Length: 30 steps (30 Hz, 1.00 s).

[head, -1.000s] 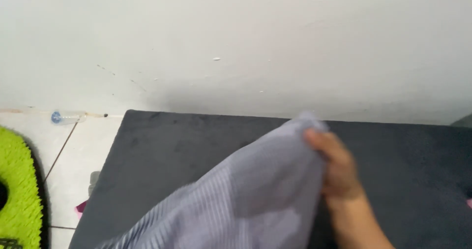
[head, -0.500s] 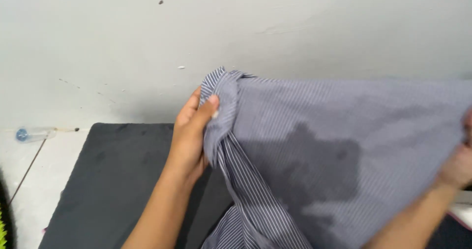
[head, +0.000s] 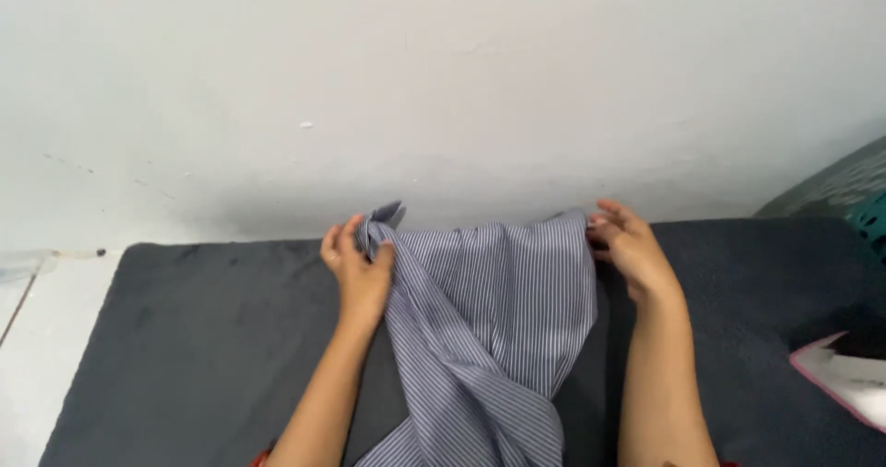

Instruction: Ironing a blue striped button-down shirt on a flat surface.

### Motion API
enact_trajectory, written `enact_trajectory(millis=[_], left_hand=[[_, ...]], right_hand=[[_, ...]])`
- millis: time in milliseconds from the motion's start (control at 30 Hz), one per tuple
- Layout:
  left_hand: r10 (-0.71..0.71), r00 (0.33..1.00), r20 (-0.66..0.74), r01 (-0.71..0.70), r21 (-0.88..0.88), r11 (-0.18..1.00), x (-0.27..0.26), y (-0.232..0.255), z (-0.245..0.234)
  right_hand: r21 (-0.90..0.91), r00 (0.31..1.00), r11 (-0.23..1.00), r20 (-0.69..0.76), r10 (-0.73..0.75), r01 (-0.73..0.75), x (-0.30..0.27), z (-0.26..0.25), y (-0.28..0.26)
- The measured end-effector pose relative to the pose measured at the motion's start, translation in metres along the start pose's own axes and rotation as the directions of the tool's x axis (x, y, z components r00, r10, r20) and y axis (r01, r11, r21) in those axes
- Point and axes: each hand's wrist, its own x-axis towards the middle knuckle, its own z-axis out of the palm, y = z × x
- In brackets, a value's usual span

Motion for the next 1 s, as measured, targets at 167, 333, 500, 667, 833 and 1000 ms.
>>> enact_trajectory(millis=[167, 333, 500, 667, 833, 1000], left_hand=[[0.403, 0.906, 0.127, -0.410, 0.494, 0.767, -0.044, 0.037, 0.009], [0.310, 0.868, 0.388, -0.496, 0.687, 0.531, -0.058, 0.057, 0.007], [0.411, 0.846, 0.339, -0.521, 0.687, 0.507, -0.049, 0.052, 0.004], [0.447, 0.842, 0.304, -0.531, 0.615, 0.583, -0.031, 0.046, -0.005], [0.529, 0.805, 0.269, -0.575, 0.575, 0.583, 0.019, -0.010, -0.016], [0.000, 0.998, 0.065, 0.017, -0.274, 0.961, 0.045, -0.007, -0.040]], right_hand=[[-0.398, 0.987, 0.906, 0.009, 0.163, -0.146, -0.012, -0.006, -0.004], [-0.405, 0.935, 0.886, 0.165, 0.313, -0.225, -0.022, -0.005, -0.010], [-0.087, 0.943, 0.976, 0.252, 0.217, -0.201, -0.029, -0.005, -0.007], [0.360, 0.947, 0.925, 0.322, -0.004, -0.119, -0.015, -0.008, 0.005], [0.783, 0.950, 0.621, 0.222, -0.220, -0.039, -0.018, -0.026, -0.009], [0.863, 0.891, 0.499, 0.166, -0.423, 0.076, -0.042, -0.030, -0.034]])
